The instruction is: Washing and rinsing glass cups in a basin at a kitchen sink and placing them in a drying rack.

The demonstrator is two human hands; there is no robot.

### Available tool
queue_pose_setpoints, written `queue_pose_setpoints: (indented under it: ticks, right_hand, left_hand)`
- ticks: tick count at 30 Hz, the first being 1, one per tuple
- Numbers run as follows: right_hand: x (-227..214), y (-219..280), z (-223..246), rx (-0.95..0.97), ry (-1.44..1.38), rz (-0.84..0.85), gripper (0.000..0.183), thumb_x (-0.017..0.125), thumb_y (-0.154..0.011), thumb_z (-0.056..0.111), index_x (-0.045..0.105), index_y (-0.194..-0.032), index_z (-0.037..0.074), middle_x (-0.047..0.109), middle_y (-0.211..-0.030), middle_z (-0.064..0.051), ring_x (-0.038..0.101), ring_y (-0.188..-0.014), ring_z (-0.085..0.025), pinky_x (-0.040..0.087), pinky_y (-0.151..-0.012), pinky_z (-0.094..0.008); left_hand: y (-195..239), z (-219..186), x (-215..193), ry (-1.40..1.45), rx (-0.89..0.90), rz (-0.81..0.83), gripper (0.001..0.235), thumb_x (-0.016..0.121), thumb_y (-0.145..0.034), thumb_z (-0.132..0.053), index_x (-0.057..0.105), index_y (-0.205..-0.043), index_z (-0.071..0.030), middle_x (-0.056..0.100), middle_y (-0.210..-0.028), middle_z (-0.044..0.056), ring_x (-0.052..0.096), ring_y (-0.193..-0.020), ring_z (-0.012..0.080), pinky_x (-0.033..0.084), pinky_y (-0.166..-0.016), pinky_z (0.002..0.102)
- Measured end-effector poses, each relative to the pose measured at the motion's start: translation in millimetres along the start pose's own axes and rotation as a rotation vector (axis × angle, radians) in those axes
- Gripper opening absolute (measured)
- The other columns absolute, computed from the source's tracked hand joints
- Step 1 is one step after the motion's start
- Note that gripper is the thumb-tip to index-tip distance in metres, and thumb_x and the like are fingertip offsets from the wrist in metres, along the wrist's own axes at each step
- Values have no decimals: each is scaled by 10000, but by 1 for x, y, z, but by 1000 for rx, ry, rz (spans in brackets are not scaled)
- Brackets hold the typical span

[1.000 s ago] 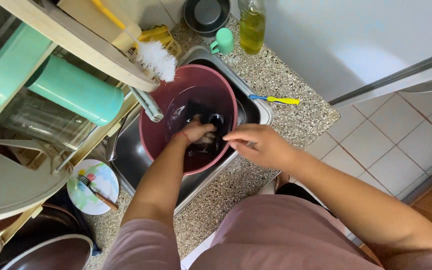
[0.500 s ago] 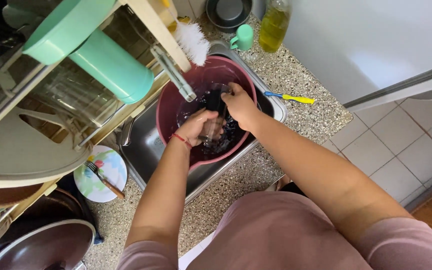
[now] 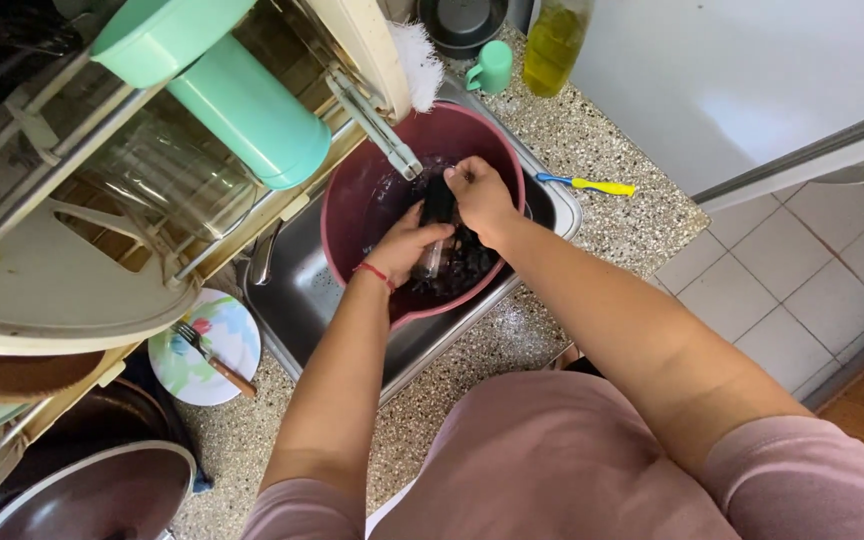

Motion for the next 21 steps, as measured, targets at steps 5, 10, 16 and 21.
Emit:
queue_pose_setpoints:
  ticks: [5, 10, 16, 21]
  right_hand:
    - [4, -9, -8, -11, 45, 14, 283, 571, -1008, 395, 658, -923, 139, 598, -781, -1, 556, -732, -142, 468, -598, -276]
    - [6, -13, -10, 51, 55, -22, 239, 539, -1015, 352, 700, -960, 183, 604, -755, 5, 559, -680, -119, 446, -549, -243]
    - [17, 28, 31, -69, 48, 111, 395, 681, -944, 211, 561, -1311, 126, 605, -1119, -136, 566, -983, -231, 510, -839, -366]
    - [26, 26, 30, -94, 155, 199, 501, 792, -833, 264, 508, -1239, 185, 567, -981, -63, 585, -890, -228, 474, -729, -340]
  left_hand:
    - [-42, 14, -45, -459, 97, -135, 531, 756, -836, -593, 718, -1101, -133, 750, -969, 94, 742, -883, 240, 627, -722, 393]
    - [40, -56, 11, -387, -8, -141, 782, 529, -890, -697, 670, -1261, -23, 670, -1259, 181, 576, -1252, 335, 491, -1018, 474]
    - [96, -103, 27, -246, -88, -204, 793, 365, -967, -590, 535, -1363, 76, 542, -1412, 261, 446, -1380, 359, 375, -1130, 511]
    - [75, -77, 8, -237, -54, -260, 745, 351, -993, -556, 584, -1307, 77, 604, -1298, 248, 531, -1254, 345, 435, -1043, 504]
Point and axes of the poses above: each hand's wrist, its own y-axis away from the middle knuckle, its own x-axis out of the palm, z = x × y, the point moved 7 cm from there along -y, towards the middle knuckle
